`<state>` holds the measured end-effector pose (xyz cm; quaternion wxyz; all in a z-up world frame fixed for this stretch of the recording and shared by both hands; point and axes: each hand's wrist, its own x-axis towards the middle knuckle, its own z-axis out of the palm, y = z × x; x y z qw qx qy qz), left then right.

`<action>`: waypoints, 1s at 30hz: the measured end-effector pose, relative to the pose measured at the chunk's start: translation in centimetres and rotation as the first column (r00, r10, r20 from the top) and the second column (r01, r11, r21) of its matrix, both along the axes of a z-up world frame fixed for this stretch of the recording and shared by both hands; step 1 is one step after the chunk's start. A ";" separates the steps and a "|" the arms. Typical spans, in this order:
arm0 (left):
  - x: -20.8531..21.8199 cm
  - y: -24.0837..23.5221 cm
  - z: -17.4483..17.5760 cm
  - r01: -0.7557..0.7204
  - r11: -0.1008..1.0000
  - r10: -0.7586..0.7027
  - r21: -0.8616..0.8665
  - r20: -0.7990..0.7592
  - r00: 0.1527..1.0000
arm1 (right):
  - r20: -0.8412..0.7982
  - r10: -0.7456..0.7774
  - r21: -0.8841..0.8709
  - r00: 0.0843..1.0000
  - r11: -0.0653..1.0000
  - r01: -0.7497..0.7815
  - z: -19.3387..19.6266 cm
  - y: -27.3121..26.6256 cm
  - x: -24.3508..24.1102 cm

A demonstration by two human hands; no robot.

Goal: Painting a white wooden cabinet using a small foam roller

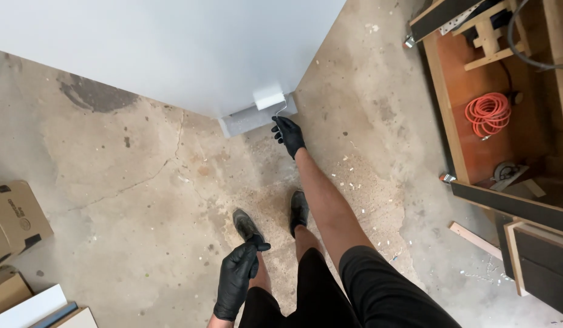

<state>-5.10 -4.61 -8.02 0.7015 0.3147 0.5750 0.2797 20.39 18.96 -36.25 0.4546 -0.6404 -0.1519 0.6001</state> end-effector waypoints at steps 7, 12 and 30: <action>-0.4 -0.4 -1.6 0.032 0.999 -0.032 -0.018 -0.039 0.999 | 0.069 -0.004 -0.123 0.998 0.992 0.013 -5.0 -0.1 -0.6; 0.1 0.3 -1.0 0.028 0.999 -0.028 0.019 -0.002 1.000 | 0.053 -0.009 -0.237 0.999 0.971 0.021 -3.9 -0.4 -2.0; -0.6 0.9 3.6 0.074 0.997 -0.074 -0.006 0.042 0.996 | -0.013 -0.025 0.066 1.000 0.997 0.025 7.6 -0.7 -2.8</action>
